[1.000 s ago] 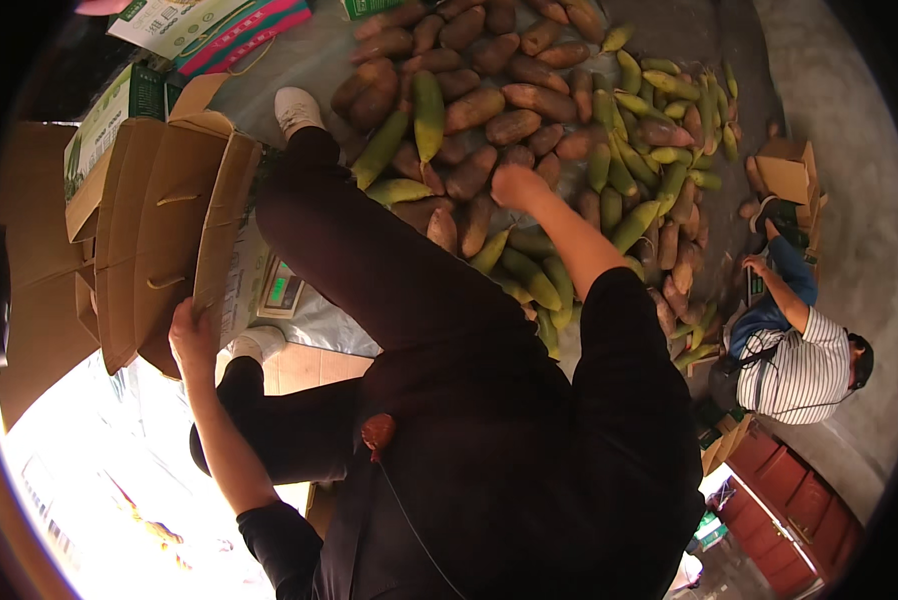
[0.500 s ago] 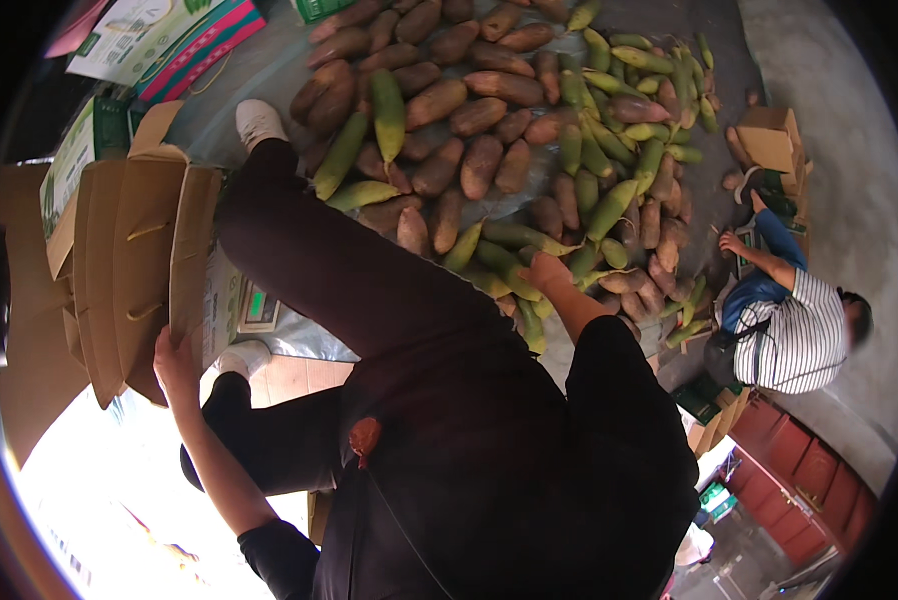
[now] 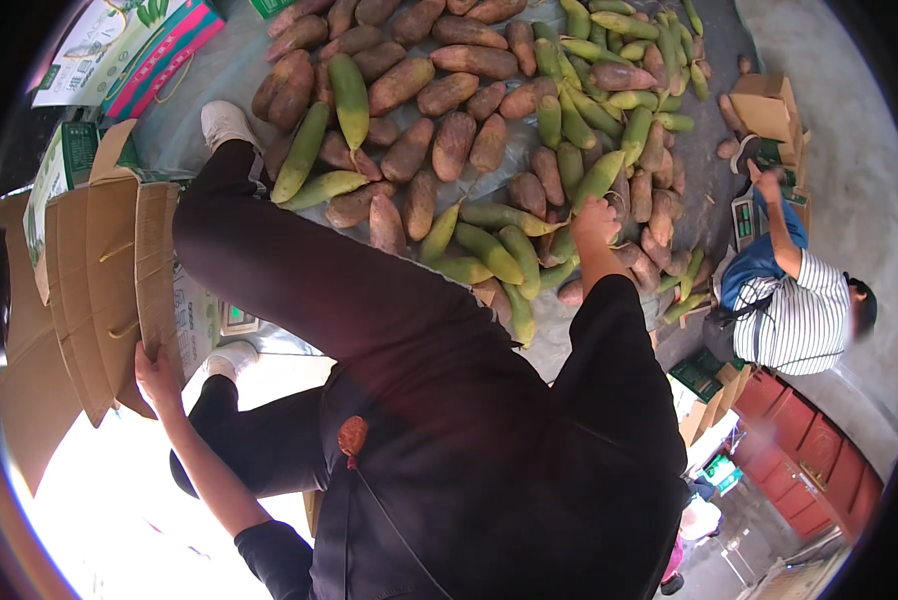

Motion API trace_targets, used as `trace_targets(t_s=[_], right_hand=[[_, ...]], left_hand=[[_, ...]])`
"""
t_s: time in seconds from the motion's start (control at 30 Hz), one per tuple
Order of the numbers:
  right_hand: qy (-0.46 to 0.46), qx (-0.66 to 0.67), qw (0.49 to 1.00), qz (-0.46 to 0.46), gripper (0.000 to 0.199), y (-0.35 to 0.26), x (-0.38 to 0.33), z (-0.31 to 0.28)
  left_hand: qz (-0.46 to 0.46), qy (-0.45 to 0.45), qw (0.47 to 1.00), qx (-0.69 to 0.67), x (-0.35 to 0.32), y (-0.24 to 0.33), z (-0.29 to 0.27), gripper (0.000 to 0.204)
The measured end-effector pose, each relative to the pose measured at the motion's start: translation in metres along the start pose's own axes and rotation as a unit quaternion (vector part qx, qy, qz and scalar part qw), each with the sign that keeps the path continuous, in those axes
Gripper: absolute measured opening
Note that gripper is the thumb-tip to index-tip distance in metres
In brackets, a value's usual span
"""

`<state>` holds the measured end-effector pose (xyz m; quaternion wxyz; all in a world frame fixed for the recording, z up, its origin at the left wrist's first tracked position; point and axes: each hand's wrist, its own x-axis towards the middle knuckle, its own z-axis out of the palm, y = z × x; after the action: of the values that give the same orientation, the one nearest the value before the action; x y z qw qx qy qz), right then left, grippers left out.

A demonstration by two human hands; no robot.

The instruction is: Packing fresh vegetables from a pile on the floor into cardboard boxes and weighing them on a digital scale.

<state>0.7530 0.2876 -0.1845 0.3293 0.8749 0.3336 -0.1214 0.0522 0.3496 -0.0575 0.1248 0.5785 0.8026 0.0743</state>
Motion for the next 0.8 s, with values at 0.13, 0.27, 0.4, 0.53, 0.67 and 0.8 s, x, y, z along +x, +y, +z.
trace_targets(t_s=[0.13,0.27,0.4,0.53,0.67,0.8], right_hand=[[0.031,-0.009,0.998,-0.046,0.032,0.028,0.018,0.022],[0.034,-0.062,0.994,-0.077,0.027,0.035,0.024,0.037],[0.070,-0.102,0.986,-0.108,0.022,0.033,0.018,0.048],[0.053,-0.170,0.974,-0.137,0.021,0.045,0.018,0.065],[0.081,-0.185,0.964,-0.173,0.019,0.049,0.019,0.062],[0.069,-0.184,0.957,-0.214,0.020,0.042,0.013,0.032]], left_hand=[[0.014,0.013,0.999,0.027,0.000,0.004,0.000,0.029],[0.006,0.000,1.000,0.015,-0.002,0.002,-0.002,0.029],[0.017,0.015,0.999,0.042,-0.004,-0.011,-0.002,0.031],[0.009,0.019,0.999,0.049,-0.003,-0.001,0.001,0.034],[0.002,0.022,0.998,0.052,-0.001,0.004,0.001,0.038],[0.004,0.034,0.999,0.028,-0.003,-0.025,0.002,0.037]])
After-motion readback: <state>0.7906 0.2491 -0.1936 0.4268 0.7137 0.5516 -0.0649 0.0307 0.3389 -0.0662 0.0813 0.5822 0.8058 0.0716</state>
